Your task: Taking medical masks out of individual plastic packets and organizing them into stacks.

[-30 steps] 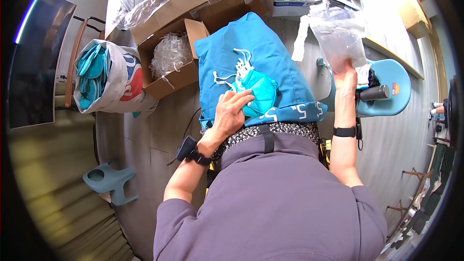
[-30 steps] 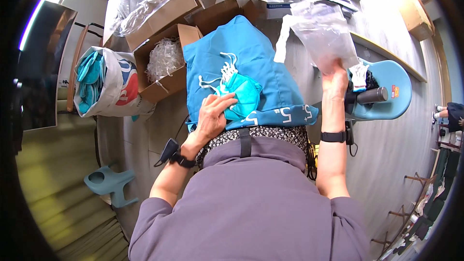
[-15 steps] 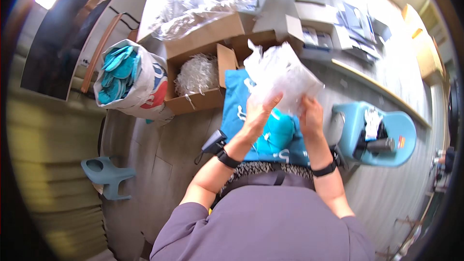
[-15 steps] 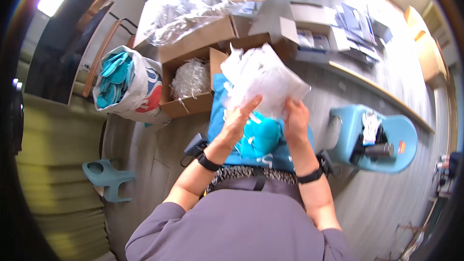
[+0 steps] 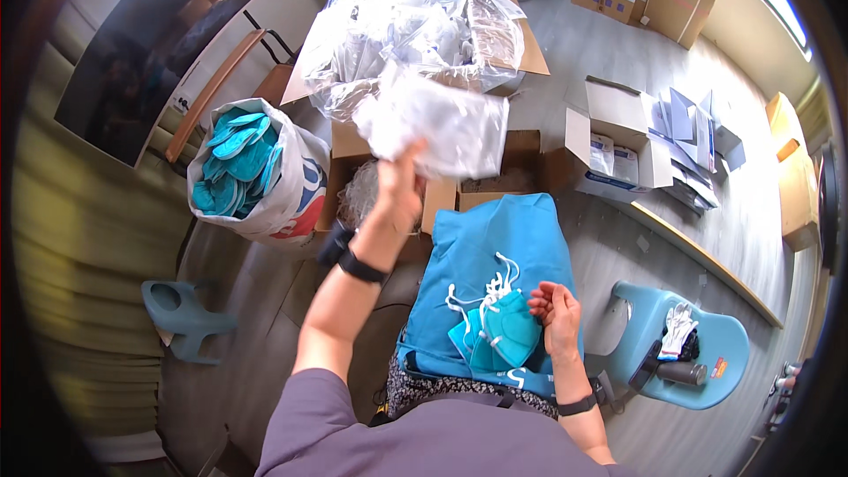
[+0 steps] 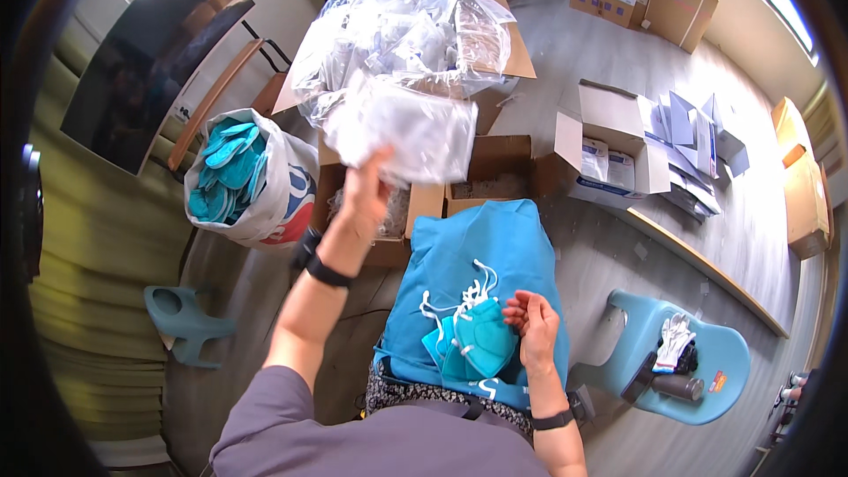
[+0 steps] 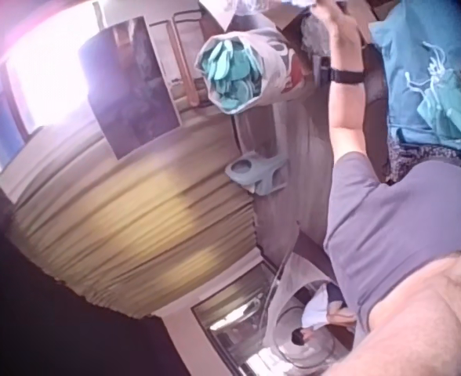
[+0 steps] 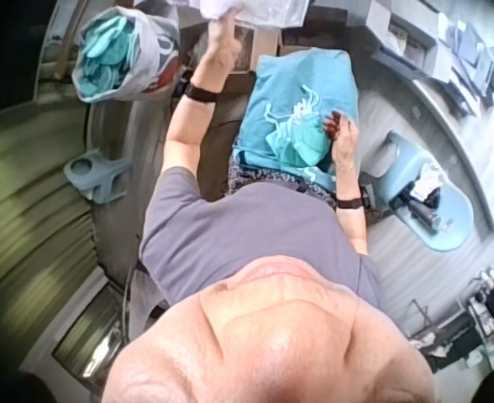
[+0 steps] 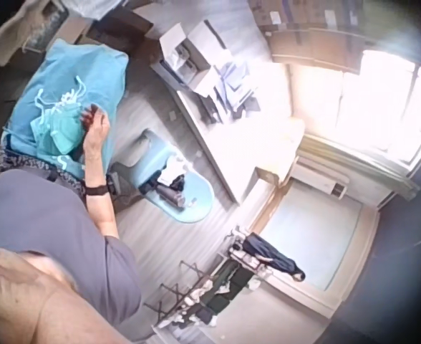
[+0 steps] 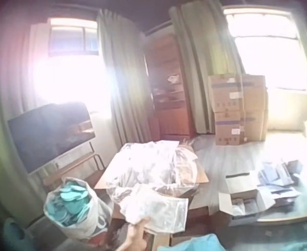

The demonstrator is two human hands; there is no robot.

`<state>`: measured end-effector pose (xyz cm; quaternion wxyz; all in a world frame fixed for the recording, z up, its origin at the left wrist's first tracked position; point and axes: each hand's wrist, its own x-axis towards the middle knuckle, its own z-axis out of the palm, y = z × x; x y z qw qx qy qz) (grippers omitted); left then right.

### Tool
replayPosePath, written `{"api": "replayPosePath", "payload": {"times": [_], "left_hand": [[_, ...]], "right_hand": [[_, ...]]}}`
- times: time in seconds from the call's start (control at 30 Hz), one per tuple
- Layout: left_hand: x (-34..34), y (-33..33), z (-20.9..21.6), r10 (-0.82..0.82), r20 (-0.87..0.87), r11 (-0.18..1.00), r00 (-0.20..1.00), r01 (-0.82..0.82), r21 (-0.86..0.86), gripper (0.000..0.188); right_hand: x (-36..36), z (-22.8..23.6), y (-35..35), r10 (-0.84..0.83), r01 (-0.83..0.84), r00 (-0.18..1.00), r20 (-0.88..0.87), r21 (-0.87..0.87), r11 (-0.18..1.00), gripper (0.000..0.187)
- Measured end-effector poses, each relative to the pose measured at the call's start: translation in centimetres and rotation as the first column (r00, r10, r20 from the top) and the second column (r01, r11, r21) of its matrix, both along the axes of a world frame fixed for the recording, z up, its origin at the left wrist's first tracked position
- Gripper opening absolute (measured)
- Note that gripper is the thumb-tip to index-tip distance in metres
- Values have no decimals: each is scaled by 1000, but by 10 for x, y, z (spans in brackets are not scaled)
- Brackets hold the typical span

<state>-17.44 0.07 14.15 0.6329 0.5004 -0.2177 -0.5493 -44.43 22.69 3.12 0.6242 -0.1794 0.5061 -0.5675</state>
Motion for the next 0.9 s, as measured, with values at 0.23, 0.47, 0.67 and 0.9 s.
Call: {"api": "replayPosePath", "payload": {"times": [0.23,0.47,0.67,0.9], "left_hand": [[65,-201,55,102,-257,993,961,-85,76,92],[16,-138,-64,-339,-106,928,935,351,126,45],[-40,20,-79,-581,400,799,708,591,113,18],[-50,150,-59,-597,750,587,285,793,166,27]], "right_hand": [[-2,3,-11,19,-20,999,39,20,1000,36],[-4,8,-9,23,-21,999,-30,49,999,33],[-11,7,-4,15,-19,994,108,33,999,36],[-16,-3,6,-60,76,979,197,-75,994,32]]}}
